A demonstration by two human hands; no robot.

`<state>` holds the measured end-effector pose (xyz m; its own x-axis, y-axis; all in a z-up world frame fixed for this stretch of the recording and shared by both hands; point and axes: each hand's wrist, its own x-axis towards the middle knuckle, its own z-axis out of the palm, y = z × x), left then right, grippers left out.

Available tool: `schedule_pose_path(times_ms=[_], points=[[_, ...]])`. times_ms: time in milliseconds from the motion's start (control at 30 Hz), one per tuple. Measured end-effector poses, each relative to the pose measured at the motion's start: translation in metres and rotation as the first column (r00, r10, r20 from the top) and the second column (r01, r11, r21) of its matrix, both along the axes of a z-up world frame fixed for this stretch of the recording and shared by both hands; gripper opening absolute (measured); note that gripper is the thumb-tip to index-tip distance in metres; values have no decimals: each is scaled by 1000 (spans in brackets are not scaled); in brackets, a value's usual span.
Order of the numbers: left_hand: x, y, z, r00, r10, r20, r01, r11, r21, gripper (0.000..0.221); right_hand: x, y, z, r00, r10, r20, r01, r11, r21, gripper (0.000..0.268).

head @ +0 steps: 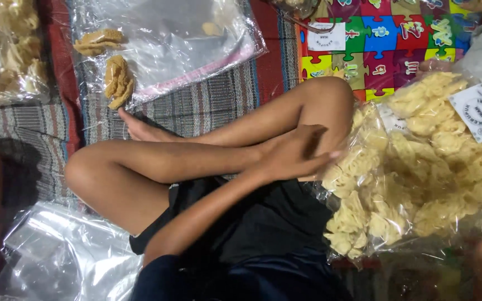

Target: Packing fried snacks into clear plastic bags while sitting on the floor.

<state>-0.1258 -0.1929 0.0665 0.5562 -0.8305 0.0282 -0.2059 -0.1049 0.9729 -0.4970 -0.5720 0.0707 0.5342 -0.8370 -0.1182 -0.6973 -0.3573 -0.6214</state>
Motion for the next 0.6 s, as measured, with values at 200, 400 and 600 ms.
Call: schedule_pose_path(times_ms=[200,400,600], points=[[-41,-45,36,966,-68,-250,164,906,390,67,83,125,43,951,-244,-189,245,969,-16,82],[-74,-62,-9,958,-43,-284,47,999,10,73,100,129,48,986,-131,107,127,991,42,66],[-36,-10,31,978,173,-120,-199,944,-263,38,182,177,93,986,-13,166,-1,996,84,34]])
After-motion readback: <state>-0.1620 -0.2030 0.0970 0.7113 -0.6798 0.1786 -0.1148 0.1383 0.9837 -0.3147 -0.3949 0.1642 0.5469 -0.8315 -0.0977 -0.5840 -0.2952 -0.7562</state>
